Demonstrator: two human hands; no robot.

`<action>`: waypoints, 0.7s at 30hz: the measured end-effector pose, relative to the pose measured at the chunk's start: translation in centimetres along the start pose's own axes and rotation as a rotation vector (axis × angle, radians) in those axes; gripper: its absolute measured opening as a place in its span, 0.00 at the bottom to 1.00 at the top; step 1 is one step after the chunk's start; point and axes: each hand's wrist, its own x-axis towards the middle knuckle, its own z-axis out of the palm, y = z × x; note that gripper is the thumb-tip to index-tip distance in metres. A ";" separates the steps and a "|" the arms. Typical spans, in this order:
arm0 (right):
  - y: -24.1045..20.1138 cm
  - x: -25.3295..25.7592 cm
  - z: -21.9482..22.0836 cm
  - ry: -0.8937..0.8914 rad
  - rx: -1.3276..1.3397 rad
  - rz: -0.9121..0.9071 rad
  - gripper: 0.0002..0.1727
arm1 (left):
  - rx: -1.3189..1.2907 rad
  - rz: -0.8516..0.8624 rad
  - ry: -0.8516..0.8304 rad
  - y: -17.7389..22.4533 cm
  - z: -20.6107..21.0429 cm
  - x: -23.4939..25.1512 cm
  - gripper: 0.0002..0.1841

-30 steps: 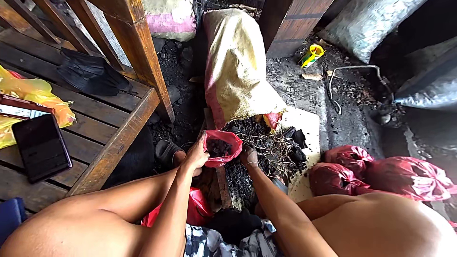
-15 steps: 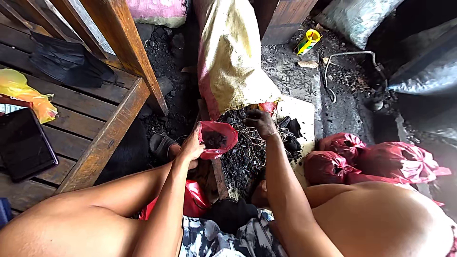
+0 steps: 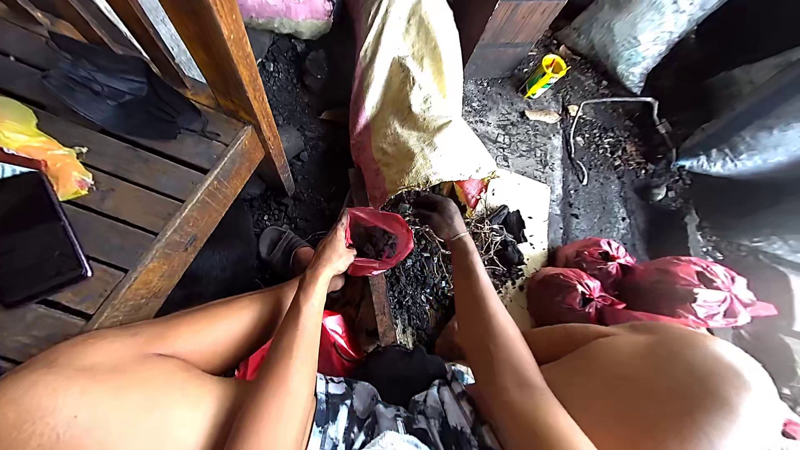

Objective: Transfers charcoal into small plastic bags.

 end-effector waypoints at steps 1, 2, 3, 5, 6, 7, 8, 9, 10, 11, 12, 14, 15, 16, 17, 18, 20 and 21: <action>1.6 -0.1 -0.4 0.036 -0.060 0.065 0.12 | -0.010 0.012 0.010 -0.1 0.2 0.3 0.54; 3.3 -0.4 -0.5 0.045 -0.128 0.125 0.11 | -0.015 0.023 0.014 0.1 0.4 0.4 0.55; 4.7 -0.7 -0.3 0.023 -0.188 0.189 0.12 | -0.013 0.028 0.015 0.2 0.4 0.5 0.55; 6.5 -1.3 1.6 -0.051 -0.243 0.291 0.15 | -0.012 0.028 0.009 0.3 0.3 0.5 0.55; 7.0 -1.5 2.9 -0.078 -0.254 0.317 0.17 | -0.017 0.027 0.007 0.2 0.3 0.5 0.55; 7.4 -1.9 4.5 -0.086 -0.265 0.319 0.20 | -0.023 0.027 0.008 0.1 0.3 0.4 0.55; 7.8 -2.4 6.1 -0.088 -0.300 0.305 0.23 | -0.021 0.026 0.006 0.0 0.3 0.2 0.55; 8.0 -2.9 7.5 -0.098 -0.339 0.301 0.28 | -0.017 0.025 0.002 0.1 0.2 0.1 0.55; 8.0 -3.3 8.7 -0.117 -0.379 0.317 0.32 | -0.011 0.022 -0.002 0.2 0.1 0.0 0.54; 7.9 -3.5 9.6 -0.118 -0.416 0.338 0.35 | -0.007 0.013 -0.010 0.3 0.0 -0.2 0.54; 7.6 -3.6 10.3 -0.103 -0.438 0.363 0.35 | -0.008 0.006 -0.013 0.4 -0.1 -0.3 0.53; 7.0 -3.4 10.5 -0.078 -0.438 0.399 0.32 | -0.008 0.000 -0.024 0.4 -0.2 -0.3 0.53; 6.8 -3.3 10.2 -0.058 -0.433 0.405 0.29 | -0.006 -0.009 -0.030 0.5 -0.3 -0.3 0.52; 6.8 -3.3 9.8 -0.035 -0.416 0.409 0.25 | 0.000 -0.019 -0.039 0.6 -0.4 -0.3 0.52; 6.9 -3.3 9.4 -0.022 -0.392 0.415 0.22 | 0.004 -0.024 -0.041 0.7 -0.5 -0.3 0.52; 7.1 -3.4 8.9 -0.021 -0.368 0.420 0.20 | 0.006 -0.026 -0.043 0.7 -0.5 -0.4 0.52; 8.2 -3.6 8.3 -0.007 -0.326 0.430 0.20 | 0.010 -0.028 -0.051 0.9 -0.6 -0.5 0.52; 8.7 -3.7 8.0 0.010 -0.295 0.441 0.20 | 0.005 -0.025 -0.049 0.9 -0.5 -0.4 0.52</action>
